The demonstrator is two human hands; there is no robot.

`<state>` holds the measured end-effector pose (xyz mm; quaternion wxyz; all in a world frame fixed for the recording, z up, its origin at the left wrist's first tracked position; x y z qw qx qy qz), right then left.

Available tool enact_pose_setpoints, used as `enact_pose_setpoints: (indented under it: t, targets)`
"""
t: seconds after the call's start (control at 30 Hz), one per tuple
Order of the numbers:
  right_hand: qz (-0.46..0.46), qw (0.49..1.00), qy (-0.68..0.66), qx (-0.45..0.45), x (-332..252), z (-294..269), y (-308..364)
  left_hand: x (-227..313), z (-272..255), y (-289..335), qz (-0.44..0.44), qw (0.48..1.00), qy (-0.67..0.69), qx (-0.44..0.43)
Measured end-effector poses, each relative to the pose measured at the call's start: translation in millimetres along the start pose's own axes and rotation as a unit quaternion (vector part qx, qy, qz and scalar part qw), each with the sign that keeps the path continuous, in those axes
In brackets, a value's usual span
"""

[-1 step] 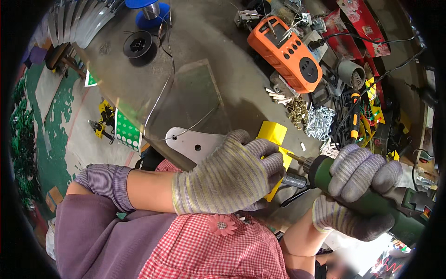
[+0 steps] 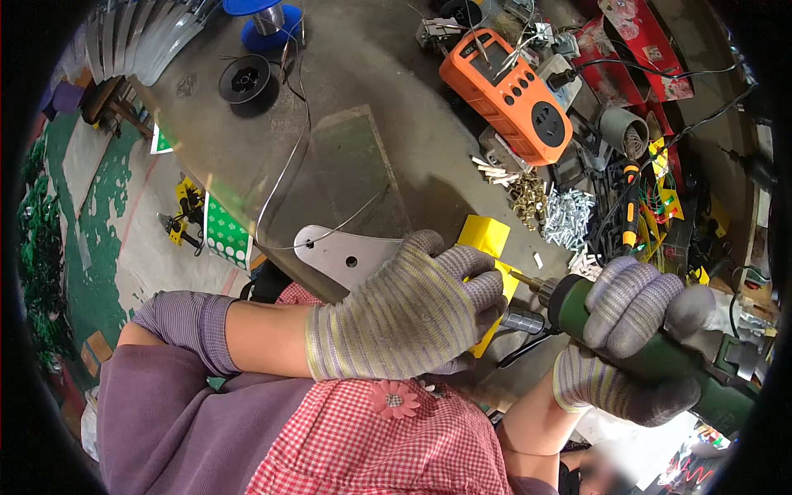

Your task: Assembling, wiring, and soldering components into a yellow control box housing.

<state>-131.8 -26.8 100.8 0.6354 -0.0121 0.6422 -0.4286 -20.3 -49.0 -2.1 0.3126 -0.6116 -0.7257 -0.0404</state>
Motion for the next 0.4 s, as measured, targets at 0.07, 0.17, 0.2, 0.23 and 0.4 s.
enact_pose_setpoints:
  t: [0.07, 0.17, 0.2, 0.23, 0.4]
  targets:
    - [-0.001, 0.999, 0.031, 0.015, -5, -3, -1, 0, 1, 0, 0.0, 1.0, 0.003, -0.001]
    - [0.034, 0.988, 0.027, -0.147, -10, 13, -7, 0, 0, 1, 0.011, 1.0, -0.001, 0.018]
    - [0.031, 0.988, 0.027, -0.148, -12, 7, -10, 1, 2, 1, 0.009, 1.0, -0.001, -0.001]
    - [0.04, 0.986, 0.021, -0.161, -12, 2, -11, 1, 4, 1, 0.006, 1.0, -0.001, -0.02]
    - [0.089, 0.973, 0.0, -0.213, -9, -40, -9, 5, 2, -4, 0.022, 0.999, 0.014, -0.031]
Point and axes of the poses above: each hand's wrist, its own y-axis away from the middle knuckle, its own z-axis out of the palm, x = y × z, the point moved 9 cm from there along -y, towards the middle knuckle, and after that the axes turned 7 degrees about x, right-handed, at the moved point
